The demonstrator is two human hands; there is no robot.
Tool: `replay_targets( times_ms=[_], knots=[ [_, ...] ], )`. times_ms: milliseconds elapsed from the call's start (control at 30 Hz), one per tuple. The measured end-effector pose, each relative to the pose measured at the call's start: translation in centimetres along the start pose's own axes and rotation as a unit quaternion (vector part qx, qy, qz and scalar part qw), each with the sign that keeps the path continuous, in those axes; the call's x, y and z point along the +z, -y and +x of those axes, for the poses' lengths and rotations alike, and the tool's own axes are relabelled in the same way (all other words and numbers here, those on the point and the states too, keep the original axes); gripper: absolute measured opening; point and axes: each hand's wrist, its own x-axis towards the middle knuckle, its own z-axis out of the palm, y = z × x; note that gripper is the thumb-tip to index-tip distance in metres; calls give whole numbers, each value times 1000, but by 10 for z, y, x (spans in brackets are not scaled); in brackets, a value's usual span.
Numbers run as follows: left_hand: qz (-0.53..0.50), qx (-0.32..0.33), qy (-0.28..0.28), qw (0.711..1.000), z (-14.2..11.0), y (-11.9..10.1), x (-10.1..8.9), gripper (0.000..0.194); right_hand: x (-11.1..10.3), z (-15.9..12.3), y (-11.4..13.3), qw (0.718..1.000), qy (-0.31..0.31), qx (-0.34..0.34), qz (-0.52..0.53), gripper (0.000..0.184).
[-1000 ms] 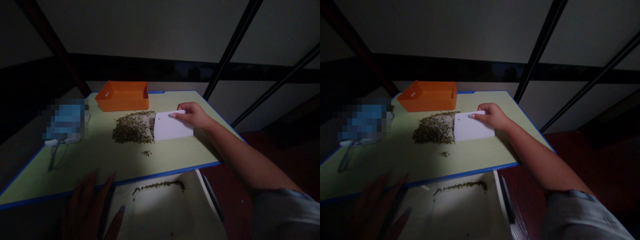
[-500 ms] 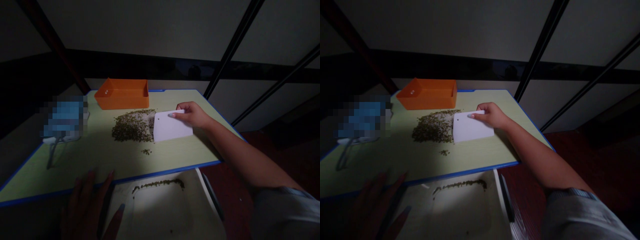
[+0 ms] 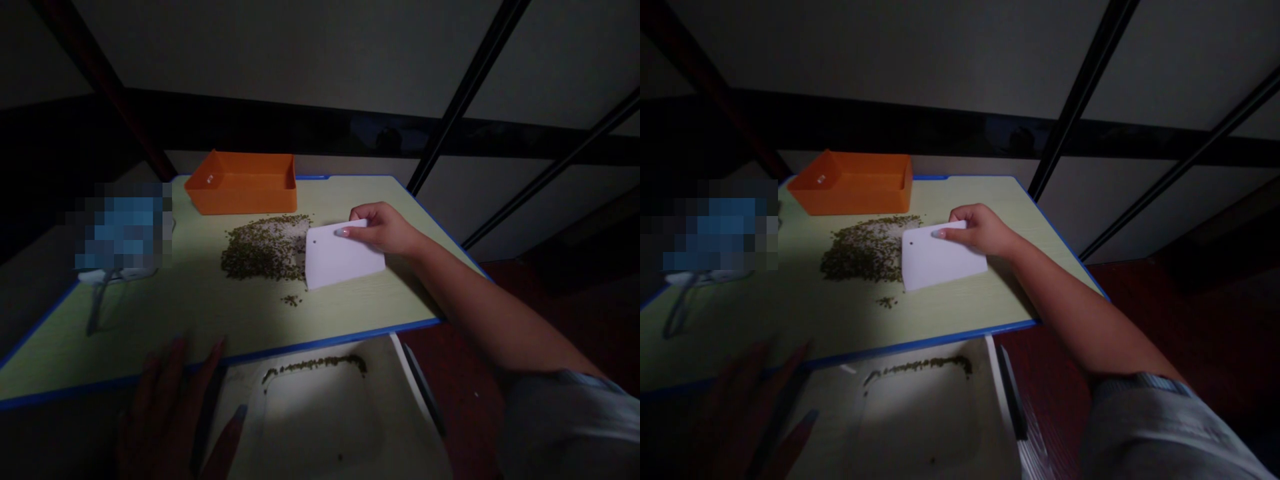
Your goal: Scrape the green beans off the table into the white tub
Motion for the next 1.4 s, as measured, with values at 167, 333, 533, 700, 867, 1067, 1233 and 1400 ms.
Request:
replay_targets(
  times_ms=[167,333,533,700,867,1067,1233,1400],
  knots=[
    [1,-2,0,1000,0,-4,-2,63,2,-2,2,1000,4,-2,12,62],
    [-5,-14,2,1000,0,-8,-4,63,4,-2,5,1000,-3,4,30,62],
    [-1,-14,12,1000,0,-8,-3,63,5,-2,4,999,-10,-2,51,58],
    [2,-16,15,1000,0,-6,-3,65,7,-1,2,999,-3,-4,51,57],
    [2,-15,17,1000,0,-4,-2,63,8,-2,0,999,14,-15,43,57],
    [8,-9,-2,1000,0,-7,-1,63,3,-5,10,997,-29,-34,57,61],
    [29,-4,-1,1000,-3,-3,3,69,4,-36,51,976,-191,-91,-52,60],
    [25,18,-22,999,-3,1,9,69,50,-114,88,904,-244,-166,-310,16]
  ],
)
